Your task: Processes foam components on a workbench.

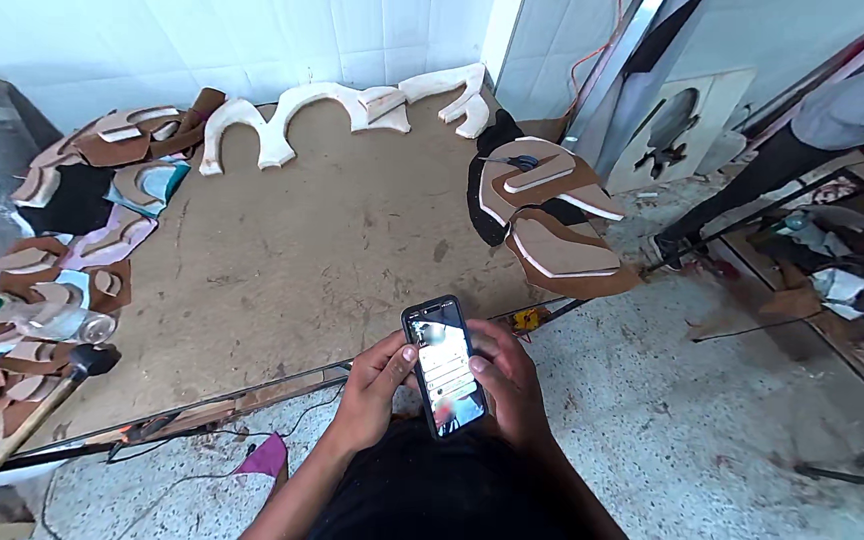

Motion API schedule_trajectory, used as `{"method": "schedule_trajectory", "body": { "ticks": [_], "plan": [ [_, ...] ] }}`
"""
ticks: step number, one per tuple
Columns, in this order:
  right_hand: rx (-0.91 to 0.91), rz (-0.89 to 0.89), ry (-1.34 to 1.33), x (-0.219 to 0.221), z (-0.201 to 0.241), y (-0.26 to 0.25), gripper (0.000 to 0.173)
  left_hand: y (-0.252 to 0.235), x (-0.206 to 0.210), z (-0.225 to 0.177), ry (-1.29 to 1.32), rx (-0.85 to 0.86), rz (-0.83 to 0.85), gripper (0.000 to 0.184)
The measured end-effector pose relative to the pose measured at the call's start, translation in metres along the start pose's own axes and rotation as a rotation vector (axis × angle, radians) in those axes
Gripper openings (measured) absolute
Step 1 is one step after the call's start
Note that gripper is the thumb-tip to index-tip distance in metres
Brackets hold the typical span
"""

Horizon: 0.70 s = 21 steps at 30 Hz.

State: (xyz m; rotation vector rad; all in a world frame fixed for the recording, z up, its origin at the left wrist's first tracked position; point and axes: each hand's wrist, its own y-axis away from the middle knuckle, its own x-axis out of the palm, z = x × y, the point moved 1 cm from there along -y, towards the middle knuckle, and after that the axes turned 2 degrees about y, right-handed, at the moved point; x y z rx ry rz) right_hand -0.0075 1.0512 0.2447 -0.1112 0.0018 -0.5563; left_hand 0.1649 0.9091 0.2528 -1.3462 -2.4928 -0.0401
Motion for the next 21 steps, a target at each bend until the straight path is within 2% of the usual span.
{"method": "schedule_trajectory", "body": {
  "ticks": [11,21],
  "plan": [
    [0.024,-0.03,-0.005,-0.014,-0.006,0.004,0.043,-0.003,0.01,0.003,-0.042,-0.037,0.046,0.036],
    [0.035,-0.023,-0.012,0.0,-0.009,0.007,0.048,0.006,0.003,0.002,-0.096,-0.035,0.032,0.034]
  ]
}}
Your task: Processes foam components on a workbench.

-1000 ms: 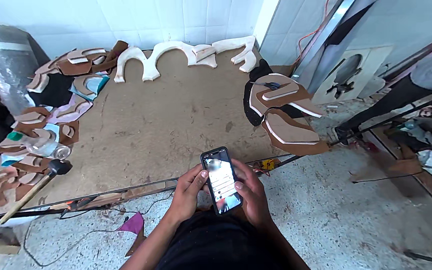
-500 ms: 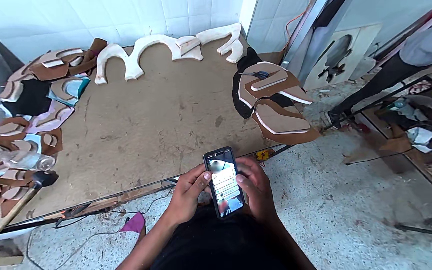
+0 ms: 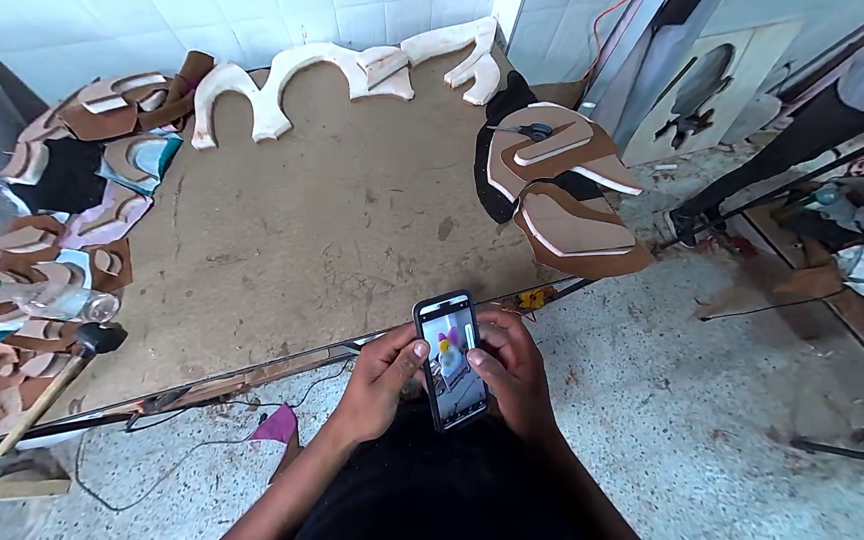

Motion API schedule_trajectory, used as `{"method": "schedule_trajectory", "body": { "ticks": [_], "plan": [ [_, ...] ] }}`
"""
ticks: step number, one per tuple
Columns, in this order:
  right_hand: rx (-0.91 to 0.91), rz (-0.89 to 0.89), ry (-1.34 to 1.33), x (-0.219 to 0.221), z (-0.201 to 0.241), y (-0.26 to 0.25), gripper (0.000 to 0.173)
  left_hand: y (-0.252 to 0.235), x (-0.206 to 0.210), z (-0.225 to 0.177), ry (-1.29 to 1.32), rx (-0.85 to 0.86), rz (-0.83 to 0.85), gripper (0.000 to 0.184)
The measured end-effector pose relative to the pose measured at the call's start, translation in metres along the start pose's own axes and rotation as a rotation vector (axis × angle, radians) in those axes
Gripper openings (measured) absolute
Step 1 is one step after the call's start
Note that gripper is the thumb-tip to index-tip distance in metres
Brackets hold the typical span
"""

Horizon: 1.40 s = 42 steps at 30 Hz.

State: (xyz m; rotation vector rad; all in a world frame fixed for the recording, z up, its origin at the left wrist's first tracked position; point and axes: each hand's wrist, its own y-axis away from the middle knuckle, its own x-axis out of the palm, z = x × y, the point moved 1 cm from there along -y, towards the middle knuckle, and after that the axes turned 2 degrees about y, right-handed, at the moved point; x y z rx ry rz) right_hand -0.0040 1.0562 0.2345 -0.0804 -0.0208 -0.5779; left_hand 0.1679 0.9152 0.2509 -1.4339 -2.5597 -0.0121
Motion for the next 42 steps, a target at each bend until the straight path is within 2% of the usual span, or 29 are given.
{"method": "schedule_trajectory", "body": {
  "ticks": [9,13,18,20,23,28,32,38,42],
  "plan": [
    [0.008,-0.007,0.001,0.01,-0.001,0.002,0.046,0.007,-0.008,0.0,-0.021,-0.001,-0.026,0.035],
    [0.002,0.009,0.081,0.017,-0.001,0.007,0.047,0.01,-0.013,0.0,0.026,0.003,-0.062,0.036],
    [-0.084,0.024,0.154,0.032,0.003,0.005,0.089,0.003,-0.017,0.006,-0.073,0.098,-0.131,0.032],
    [-0.136,-0.052,0.279,0.027,0.002,-0.001,0.098,-0.011,-0.01,0.007,-0.087,0.115,-0.079,0.024],
    [-0.166,-0.232,0.449,0.022,-0.003,-0.01,0.094,-0.032,-0.004,0.013,-0.071,0.098,-0.027,0.026],
    [-0.223,-0.372,0.506,-0.005,-0.008,-0.032,0.1,-0.078,0.015,0.022,-0.106,0.122,0.028,0.026],
    [-0.199,-0.34,0.456,-0.039,-0.016,-0.068,0.101,-0.121,0.03,0.025,-0.144,0.059,0.019,0.027],
    [-0.139,-0.211,0.188,-0.087,-0.035,-0.137,0.109,-0.192,0.043,0.033,-0.21,0.008,0.001,0.026],
    [-0.064,-0.221,0.205,-0.122,-0.039,-0.176,0.107,-0.236,0.057,0.043,-0.206,-0.072,0.042,0.041]
  ]
}}
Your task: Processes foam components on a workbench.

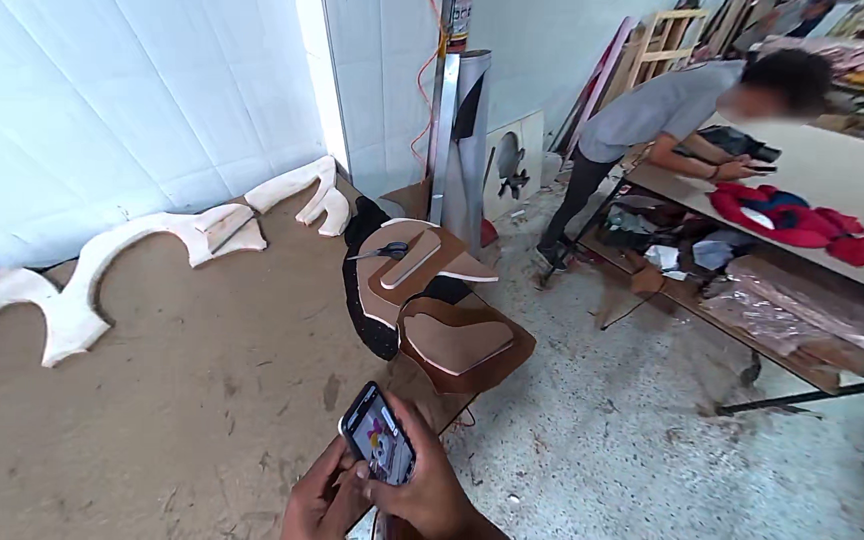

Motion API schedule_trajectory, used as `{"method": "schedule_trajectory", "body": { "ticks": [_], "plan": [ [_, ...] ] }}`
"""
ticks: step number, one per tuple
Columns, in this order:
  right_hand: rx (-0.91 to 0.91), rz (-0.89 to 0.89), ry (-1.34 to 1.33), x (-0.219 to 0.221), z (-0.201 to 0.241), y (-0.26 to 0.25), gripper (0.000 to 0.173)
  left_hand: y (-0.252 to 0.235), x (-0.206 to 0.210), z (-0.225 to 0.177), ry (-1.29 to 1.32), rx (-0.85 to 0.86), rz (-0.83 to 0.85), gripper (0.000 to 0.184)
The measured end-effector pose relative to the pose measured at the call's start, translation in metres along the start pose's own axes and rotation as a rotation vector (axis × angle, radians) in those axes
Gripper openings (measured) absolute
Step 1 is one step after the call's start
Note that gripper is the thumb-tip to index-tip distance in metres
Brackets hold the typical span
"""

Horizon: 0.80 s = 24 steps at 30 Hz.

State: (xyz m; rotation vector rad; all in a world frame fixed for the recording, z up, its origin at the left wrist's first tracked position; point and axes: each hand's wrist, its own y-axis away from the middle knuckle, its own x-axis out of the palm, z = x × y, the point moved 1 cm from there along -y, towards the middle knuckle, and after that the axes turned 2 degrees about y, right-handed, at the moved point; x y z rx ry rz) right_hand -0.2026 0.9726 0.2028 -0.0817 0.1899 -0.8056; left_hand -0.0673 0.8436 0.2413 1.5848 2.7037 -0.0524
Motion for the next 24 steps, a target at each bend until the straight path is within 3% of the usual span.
{"method": "schedule_trajectory", "body": {
  "ticks": [3,9,13,16,20,24],
  "plan": [
    [0.113,-0.075,0.025,-0.019,-0.008,-0.035,0.106,-0.025,0.013,0.0,0.039,-0.045,0.059,0.056],
    [0.246,-0.285,0.19,-0.07,-0.057,-0.122,0.095,-0.044,0.008,0.018,-0.066,-0.061,0.098,0.054],
    [0.212,-0.431,0.353,-0.116,-0.118,-0.188,0.098,-0.047,-0.001,0.023,-0.093,-0.13,0.038,0.051],
    [0.287,-0.485,0.417,-0.141,-0.155,-0.225,0.1,-0.055,-0.007,0.022,-0.108,-0.148,0.011,0.05],
    [0.339,-0.696,0.537,-0.159,-0.235,-0.3,0.106,-0.069,-0.009,0.027,-0.202,-0.135,0.013,0.05],
    [0.383,-0.734,0.621,-0.158,-0.267,-0.323,0.109,-0.083,-0.008,0.03,-0.321,-0.146,0.068,0.053]
  ]
}}
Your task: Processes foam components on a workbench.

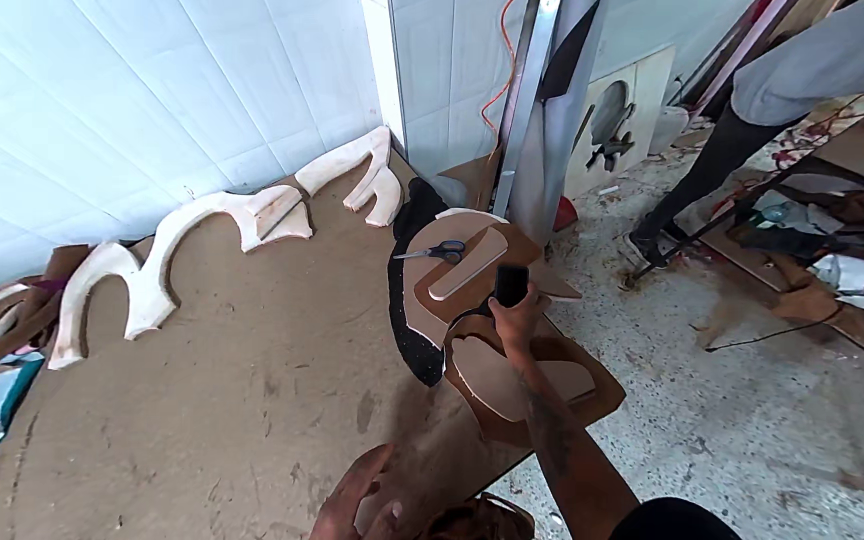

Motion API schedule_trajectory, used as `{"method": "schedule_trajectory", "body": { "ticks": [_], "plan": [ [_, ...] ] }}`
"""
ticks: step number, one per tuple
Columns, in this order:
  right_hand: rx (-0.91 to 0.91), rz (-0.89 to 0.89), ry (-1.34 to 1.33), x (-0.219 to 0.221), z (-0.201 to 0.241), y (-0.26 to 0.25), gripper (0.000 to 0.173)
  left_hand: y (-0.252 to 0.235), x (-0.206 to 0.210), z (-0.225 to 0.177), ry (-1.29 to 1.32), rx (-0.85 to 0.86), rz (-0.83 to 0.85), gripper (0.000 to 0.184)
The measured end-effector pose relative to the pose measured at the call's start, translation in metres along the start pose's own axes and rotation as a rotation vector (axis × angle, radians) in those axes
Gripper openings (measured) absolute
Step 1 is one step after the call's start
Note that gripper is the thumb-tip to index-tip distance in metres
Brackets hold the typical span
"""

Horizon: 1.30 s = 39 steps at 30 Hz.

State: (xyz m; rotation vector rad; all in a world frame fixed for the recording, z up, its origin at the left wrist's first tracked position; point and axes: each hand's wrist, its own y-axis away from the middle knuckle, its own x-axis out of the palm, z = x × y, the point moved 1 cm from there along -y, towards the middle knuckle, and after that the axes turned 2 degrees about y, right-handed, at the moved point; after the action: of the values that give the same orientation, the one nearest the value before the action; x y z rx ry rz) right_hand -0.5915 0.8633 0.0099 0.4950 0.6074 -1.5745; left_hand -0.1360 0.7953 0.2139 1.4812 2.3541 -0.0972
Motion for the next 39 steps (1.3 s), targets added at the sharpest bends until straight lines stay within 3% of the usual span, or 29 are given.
{"method": "schedule_trajectory", "body": {
  "ticks": [14,32,36,39],
  "plan": [
    [-0.058,0.053,0.193,0.014,0.003,-0.002,0.108,-0.035,-0.007,0.025,-0.074,0.003,0.033,0.054],
    [-0.105,0.075,0.33,0.017,0.011,-0.002,0.107,-0.04,-0.034,0.043,-0.195,-0.006,0.002,0.054],
    [-0.174,0.1,0.223,-0.003,0.009,0.007,0.112,-0.029,-0.039,0.035,-0.22,0.015,0.0,0.055],
    [-0.273,0.228,-0.026,-0.044,0.043,0.051,0.102,-0.008,-0.045,0.026,-0.236,-0.023,-0.023,0.06]
  ]
}}
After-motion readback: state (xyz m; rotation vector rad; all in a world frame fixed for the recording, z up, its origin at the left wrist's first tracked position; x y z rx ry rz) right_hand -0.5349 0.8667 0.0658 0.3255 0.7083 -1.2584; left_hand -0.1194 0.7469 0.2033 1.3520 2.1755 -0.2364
